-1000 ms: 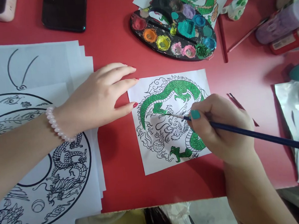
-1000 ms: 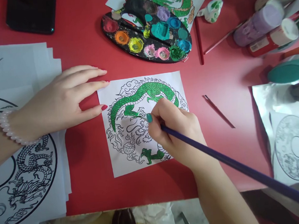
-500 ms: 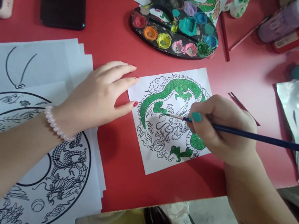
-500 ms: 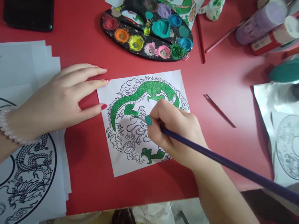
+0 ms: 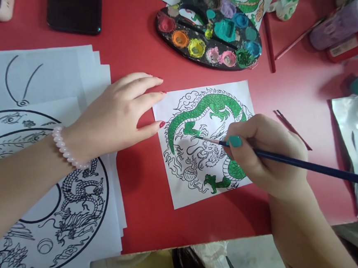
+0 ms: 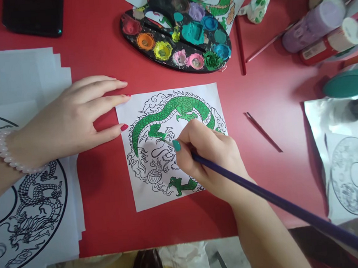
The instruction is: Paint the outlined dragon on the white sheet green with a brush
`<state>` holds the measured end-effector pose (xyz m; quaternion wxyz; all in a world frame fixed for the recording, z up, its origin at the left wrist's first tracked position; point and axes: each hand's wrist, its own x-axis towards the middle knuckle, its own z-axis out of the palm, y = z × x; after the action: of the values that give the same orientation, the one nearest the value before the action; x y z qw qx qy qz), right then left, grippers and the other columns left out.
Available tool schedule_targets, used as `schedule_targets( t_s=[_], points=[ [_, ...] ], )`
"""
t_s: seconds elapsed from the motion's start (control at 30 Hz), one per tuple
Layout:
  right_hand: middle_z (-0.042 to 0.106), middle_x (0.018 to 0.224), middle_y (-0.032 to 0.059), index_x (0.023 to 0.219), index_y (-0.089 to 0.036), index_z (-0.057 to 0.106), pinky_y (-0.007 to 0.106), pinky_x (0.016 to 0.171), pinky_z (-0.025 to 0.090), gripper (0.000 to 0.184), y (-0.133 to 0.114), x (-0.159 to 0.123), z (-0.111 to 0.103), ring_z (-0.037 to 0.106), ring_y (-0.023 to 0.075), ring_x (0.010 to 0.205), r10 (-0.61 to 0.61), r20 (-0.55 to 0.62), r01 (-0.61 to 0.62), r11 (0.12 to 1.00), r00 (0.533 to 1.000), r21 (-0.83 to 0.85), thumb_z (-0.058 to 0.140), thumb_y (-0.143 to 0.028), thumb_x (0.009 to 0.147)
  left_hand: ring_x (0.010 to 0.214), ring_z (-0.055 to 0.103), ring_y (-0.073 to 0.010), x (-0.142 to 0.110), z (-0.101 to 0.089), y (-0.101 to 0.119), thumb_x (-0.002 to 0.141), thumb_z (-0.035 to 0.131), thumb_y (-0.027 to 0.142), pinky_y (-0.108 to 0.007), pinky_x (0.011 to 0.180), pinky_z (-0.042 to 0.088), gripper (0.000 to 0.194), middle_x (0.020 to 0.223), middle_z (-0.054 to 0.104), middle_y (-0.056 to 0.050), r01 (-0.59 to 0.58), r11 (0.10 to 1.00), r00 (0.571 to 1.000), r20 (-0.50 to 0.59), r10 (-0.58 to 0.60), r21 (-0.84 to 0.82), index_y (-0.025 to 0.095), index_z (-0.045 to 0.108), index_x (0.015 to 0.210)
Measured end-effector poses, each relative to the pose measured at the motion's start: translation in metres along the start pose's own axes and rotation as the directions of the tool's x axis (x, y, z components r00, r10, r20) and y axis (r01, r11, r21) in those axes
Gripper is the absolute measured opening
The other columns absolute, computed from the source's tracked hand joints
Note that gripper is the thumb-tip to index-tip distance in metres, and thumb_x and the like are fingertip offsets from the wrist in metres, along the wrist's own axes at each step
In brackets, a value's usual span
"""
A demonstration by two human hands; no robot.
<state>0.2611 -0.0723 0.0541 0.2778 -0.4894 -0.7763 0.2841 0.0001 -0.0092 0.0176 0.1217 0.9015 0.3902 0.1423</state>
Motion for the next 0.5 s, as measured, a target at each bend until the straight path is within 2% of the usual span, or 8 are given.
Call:
schedule_targets(
  t_s=[0.2, 0.33, 0.5],
  points=[
    [0.048, 0.059, -0.0043, 0.071, -0.019, 0.046, 0.02, 0.044, 0.034, 0.015, -0.0033, 0.0032, -0.002, 0.043, 0.0049, 0.049, -0.052, -0.008, 0.051, 0.994, 0.999, -0.102, 0.049, -0.008, 0.08, 0.131, 0.041, -0.0328, -0.0003, -0.0003, -0.0002, 0.087, 0.049, 0.04, -0.053, 0.111, 0.035, 0.042, 0.139, 0.049, -0.007, 0.002, 0.999, 1.0, -0.01, -0.002, -0.042, 0.024, 0.055, 0.126],
    [0.048, 0.06, -0.0044, 0.075, -0.02, 0.047, 0.021, 0.045, 0.033, 0.013, 0.0006, -0.001, -0.0025, 0.043, 0.0054, 0.05, -0.014, -0.025, 0.014, 1.0, 1.0, -0.026, 0.049, -0.009, 0.082, 0.131, 0.041, -0.0324, -0.0003, 0.0, -0.0005, 0.087, 0.047, 0.04, -0.052, 0.111, 0.035, 0.043, 0.139, 0.048, -0.01, 0.004, 1.0, 1.0, -0.009, -0.004, -0.022, 0.02, 0.055, 0.125],
    [0.045, 0.06, -0.004, 0.076, -0.02, 0.045, 0.022, 0.047, 0.034, 0.012, 0.0011, 0.0002, -0.0014, 0.043, 0.0065, 0.052, -0.029, 0.033, 0.028, 0.999, 0.999, 0.022, 0.048, -0.013, 0.085, 0.131, 0.042, -0.0326, 0.0002, 0.0, -0.0002, 0.088, 0.046, 0.041, -0.052, 0.111, 0.036, 0.045, 0.139, 0.048, -0.013, -0.009, 1.0, 1.0, -0.006, 0.009, 0.003, 0.017, 0.056, 0.125]
  ],
)
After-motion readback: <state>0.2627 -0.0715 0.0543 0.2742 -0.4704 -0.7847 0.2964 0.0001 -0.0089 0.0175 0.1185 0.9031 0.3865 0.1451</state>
